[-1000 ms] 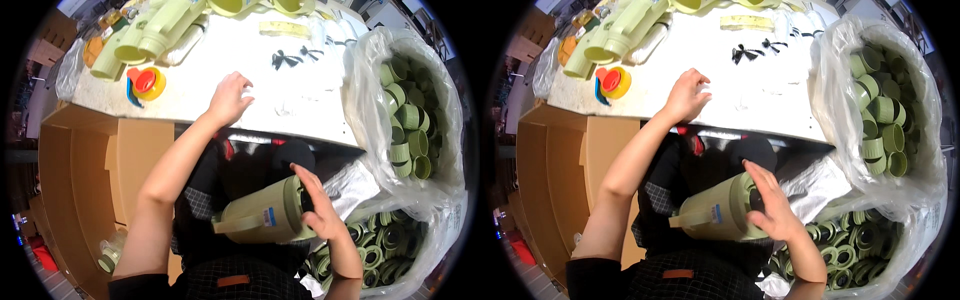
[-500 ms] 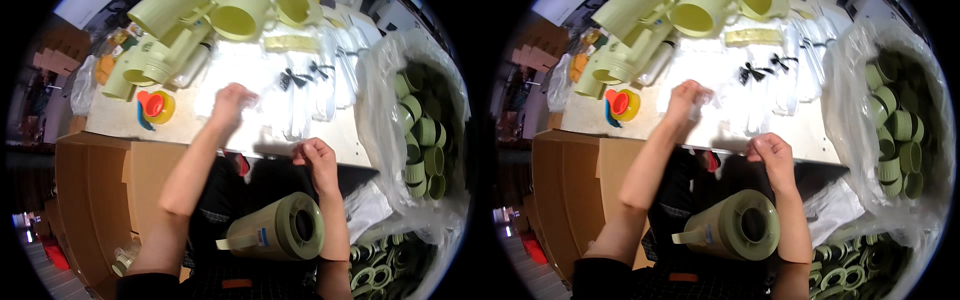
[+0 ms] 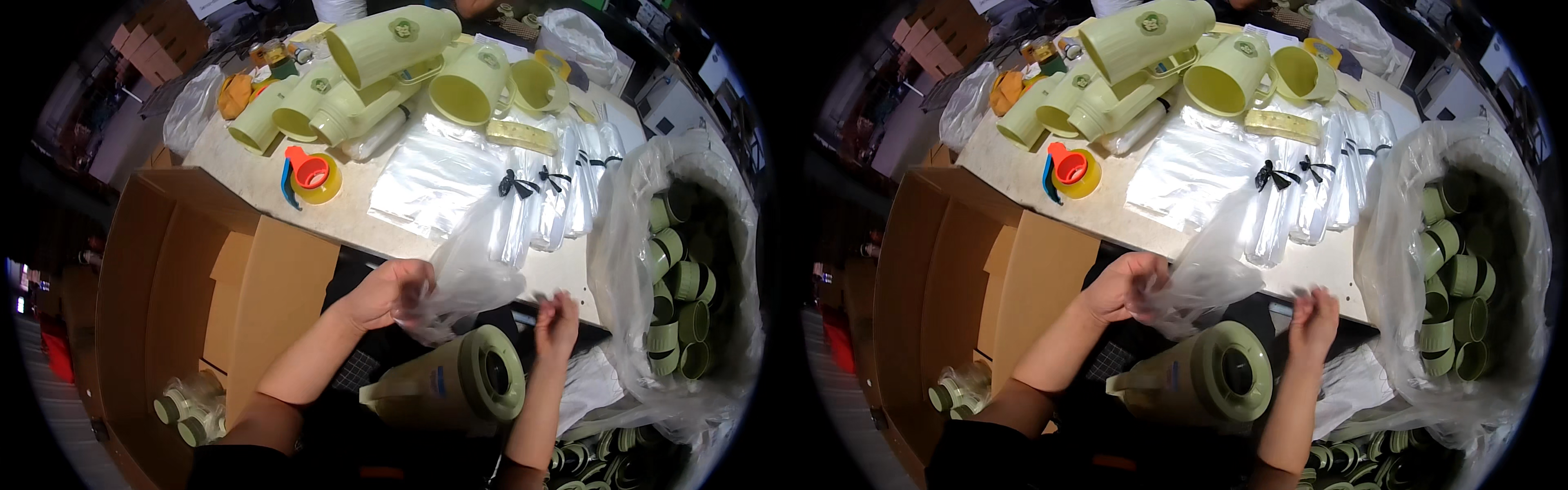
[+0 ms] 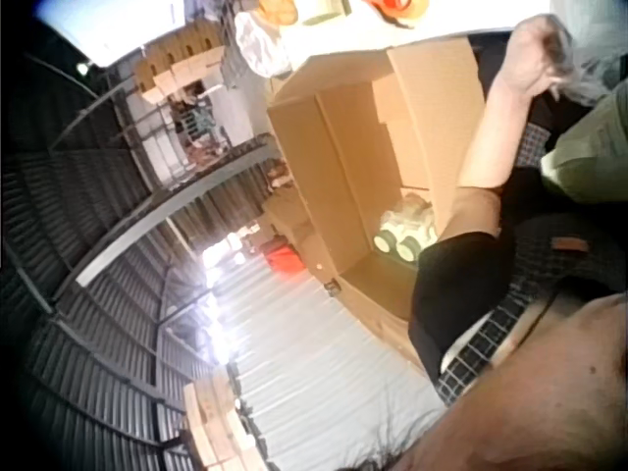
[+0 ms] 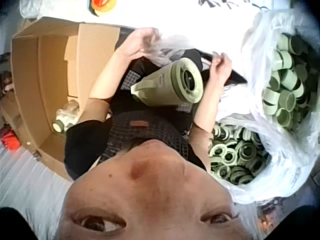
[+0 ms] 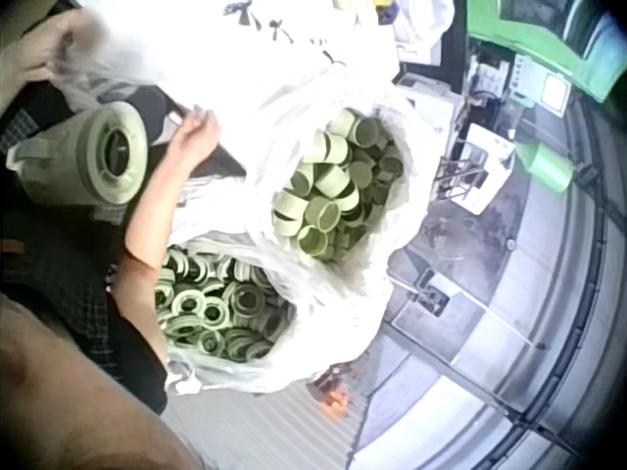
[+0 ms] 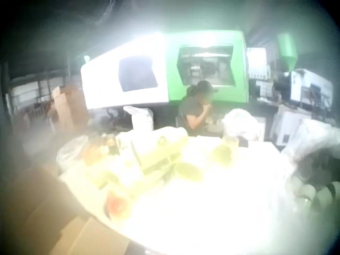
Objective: The person assembles plastic water bottles by inserting inner components and attaching lids, places each assembled bottle into a plastic bag, and then places the bagged bottles into a large cardboard box.
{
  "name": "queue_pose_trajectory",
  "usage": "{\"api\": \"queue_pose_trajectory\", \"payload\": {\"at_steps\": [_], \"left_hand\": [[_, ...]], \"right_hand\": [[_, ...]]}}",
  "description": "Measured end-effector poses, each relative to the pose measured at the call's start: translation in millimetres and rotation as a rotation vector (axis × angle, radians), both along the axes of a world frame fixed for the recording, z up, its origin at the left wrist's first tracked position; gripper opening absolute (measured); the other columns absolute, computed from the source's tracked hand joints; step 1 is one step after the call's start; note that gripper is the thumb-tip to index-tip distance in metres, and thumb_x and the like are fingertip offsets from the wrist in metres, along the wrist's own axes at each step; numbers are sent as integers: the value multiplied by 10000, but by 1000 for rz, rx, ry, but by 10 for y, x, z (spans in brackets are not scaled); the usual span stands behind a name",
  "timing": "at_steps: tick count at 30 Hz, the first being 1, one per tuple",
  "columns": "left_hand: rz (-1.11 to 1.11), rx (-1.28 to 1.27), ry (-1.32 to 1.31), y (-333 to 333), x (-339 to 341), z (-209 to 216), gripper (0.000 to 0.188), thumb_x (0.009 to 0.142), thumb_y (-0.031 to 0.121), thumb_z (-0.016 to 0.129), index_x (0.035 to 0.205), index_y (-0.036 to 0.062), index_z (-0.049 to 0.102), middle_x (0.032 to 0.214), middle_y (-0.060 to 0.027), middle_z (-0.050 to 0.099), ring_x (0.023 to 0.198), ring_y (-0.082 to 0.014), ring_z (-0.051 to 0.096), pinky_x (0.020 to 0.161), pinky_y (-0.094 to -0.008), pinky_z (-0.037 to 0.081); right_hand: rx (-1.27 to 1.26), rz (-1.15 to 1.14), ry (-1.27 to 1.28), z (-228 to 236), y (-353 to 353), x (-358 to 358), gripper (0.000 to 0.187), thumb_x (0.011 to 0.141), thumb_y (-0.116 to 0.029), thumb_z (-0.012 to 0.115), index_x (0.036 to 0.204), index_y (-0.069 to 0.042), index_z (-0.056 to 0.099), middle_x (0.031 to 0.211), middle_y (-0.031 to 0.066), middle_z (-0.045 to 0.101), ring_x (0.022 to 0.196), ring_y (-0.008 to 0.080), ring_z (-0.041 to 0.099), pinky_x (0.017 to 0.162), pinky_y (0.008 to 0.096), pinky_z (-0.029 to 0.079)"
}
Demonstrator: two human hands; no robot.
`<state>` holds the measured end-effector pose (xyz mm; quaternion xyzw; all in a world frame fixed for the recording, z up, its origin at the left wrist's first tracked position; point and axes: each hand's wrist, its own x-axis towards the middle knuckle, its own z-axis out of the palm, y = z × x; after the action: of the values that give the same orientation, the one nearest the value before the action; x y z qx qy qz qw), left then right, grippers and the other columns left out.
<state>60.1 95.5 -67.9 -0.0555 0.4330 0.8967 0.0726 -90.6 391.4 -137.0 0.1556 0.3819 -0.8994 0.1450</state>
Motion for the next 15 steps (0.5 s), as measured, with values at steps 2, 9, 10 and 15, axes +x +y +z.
{"api": "queue_pose_trajectory", "payload": {"at_steps": [2, 9, 10, 15], "left_hand": [[50, -601, -21, 11, -84, -117, 134, 951, 201, 588, 884, 86, 595, 748, 16, 547, 657, -81, 538, 552, -259, 444], [161, 201, -26, 313, -168, -4, 163, 1000, 229, 594, 1064, 84, 557, 679, 53, 444, 563, -45, 415, 503, -197, 336], [161, 205, -17, 419, -218, 74, 158, 1004, 227, 582, 1070, 86, 555, 684, 52, 450, 564, -43, 418, 503, -196, 338], [54, 385, 82, 422, -177, 253, 226, 985, 228, 609, 1105, 50, 538, 823, 5, 564, 609, -64, 505, 511, -194, 386]], "right_hand": [[-391, -91, -189, -216, 445, -37, 249, 1035, -237, 560, 867, -77, 471, 753, 24, 493, 549, 89, 389, 457, 230, 362], [294, 394, 500, 414, -353, 532, 778, 867, -259, 781, 1473, -1, 366, 1306, 164, 557, 1187, 247, 564, 972, 362, 483], [276, 533, 597, 527, -392, 436, 784, 848, -203, 781, 1482, -3, 365, 1309, 147, 557, 1212, 235, 542, 982, 344, 470], [1036, 415, 685, 592, -250, 120, 309, 814, -27, 749, 1081, -45, 595, 989, 57, 644, 912, 175, 625, 849, 337, 520]]}}
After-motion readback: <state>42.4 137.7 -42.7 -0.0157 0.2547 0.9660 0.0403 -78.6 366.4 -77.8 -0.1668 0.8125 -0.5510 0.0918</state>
